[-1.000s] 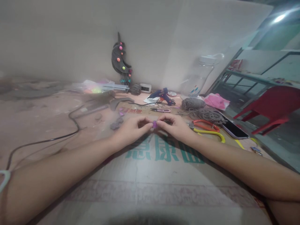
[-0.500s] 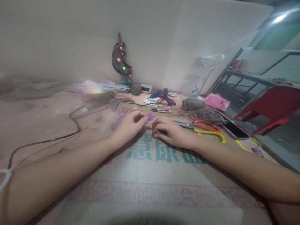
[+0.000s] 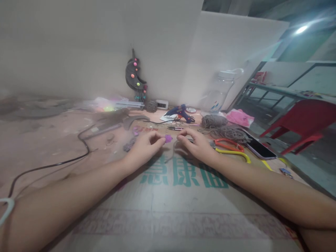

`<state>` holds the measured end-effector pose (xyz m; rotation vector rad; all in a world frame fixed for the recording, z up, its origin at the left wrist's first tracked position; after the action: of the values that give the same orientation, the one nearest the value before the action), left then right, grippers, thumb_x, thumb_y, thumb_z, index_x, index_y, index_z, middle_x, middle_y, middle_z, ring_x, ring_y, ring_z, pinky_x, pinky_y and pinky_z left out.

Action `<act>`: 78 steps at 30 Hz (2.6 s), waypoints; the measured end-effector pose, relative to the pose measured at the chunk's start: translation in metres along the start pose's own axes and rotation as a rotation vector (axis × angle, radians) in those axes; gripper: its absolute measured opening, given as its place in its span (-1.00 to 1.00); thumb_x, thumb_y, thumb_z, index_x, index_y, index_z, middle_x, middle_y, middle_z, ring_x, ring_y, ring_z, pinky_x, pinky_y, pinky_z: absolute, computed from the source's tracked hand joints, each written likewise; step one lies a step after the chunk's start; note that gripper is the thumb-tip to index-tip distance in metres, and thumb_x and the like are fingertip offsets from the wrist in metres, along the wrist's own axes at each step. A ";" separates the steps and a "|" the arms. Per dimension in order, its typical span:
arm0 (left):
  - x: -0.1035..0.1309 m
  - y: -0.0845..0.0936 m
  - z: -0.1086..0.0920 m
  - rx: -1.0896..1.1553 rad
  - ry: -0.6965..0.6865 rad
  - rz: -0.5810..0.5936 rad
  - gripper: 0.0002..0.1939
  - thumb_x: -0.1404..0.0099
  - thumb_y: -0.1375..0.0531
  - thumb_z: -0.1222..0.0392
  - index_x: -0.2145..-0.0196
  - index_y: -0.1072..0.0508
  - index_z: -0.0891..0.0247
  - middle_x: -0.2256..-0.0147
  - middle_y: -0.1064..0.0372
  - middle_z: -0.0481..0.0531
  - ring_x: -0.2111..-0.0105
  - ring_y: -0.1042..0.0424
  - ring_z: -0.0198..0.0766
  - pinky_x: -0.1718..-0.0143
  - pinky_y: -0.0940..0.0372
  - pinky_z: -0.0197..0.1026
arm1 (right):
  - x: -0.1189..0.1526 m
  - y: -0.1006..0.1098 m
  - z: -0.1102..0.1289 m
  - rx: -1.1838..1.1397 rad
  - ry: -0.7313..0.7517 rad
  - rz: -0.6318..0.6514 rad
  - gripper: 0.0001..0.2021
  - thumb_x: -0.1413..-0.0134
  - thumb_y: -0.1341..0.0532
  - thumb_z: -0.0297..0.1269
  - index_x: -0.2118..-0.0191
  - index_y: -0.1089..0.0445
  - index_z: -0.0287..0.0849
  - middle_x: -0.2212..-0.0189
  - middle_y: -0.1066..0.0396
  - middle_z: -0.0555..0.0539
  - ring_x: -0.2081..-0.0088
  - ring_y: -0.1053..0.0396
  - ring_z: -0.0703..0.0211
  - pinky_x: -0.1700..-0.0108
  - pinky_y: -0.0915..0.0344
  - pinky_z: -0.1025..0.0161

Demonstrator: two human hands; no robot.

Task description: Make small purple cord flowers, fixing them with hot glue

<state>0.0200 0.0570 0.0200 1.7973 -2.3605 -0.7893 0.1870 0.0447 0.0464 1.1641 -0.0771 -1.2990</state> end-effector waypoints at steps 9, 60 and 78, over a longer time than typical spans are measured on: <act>0.004 -0.009 -0.004 -0.131 -0.056 0.083 -0.76 -0.29 -0.12 0.04 0.36 -0.44 0.27 0.37 -0.45 0.00 0.33 -0.40 -0.20 0.27 -0.24 -0.19 | 0.003 -0.012 0.010 0.008 0.106 0.089 -0.86 -0.20 -0.17 -0.30 0.36 -0.40 -0.19 0.39 -0.47 -0.07 0.30 -0.39 0.17 0.19 -0.27 0.23; -0.001 -0.005 0.006 0.051 -0.029 0.028 -0.78 -0.26 -0.12 0.05 0.41 -0.39 0.25 0.44 -0.40 -0.04 0.41 -0.36 -0.25 0.38 -0.20 -0.26 | -0.079 0.033 -0.074 0.077 -0.479 0.097 -0.73 -0.22 -0.12 -0.18 0.12 -0.46 -0.22 0.23 -0.58 -0.17 0.21 -0.54 0.09 0.32 -0.36 0.34; -0.004 0.002 0.017 0.103 0.073 -0.043 -0.79 -0.23 -0.14 0.06 0.44 -0.34 0.24 0.56 -0.33 -0.11 0.53 -0.33 -0.31 0.41 -0.22 -0.25 | 0.028 0.019 -0.006 -0.108 -0.285 0.072 -0.79 0.02 -0.28 -0.09 0.41 -0.37 -0.13 0.48 -0.47 -0.10 0.44 -0.43 0.01 0.43 -0.40 0.10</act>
<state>0.0139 0.0673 0.0069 1.8876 -2.3637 -0.6058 0.2138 0.0239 0.0412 0.8710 -0.2522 -1.3808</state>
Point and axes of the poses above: each hand's wrist, its own x-axis away from the middle knuckle, its own y-axis out of the back of the hand, z = x × y, the point moved 7 cm from there along -x, towards the middle knuckle
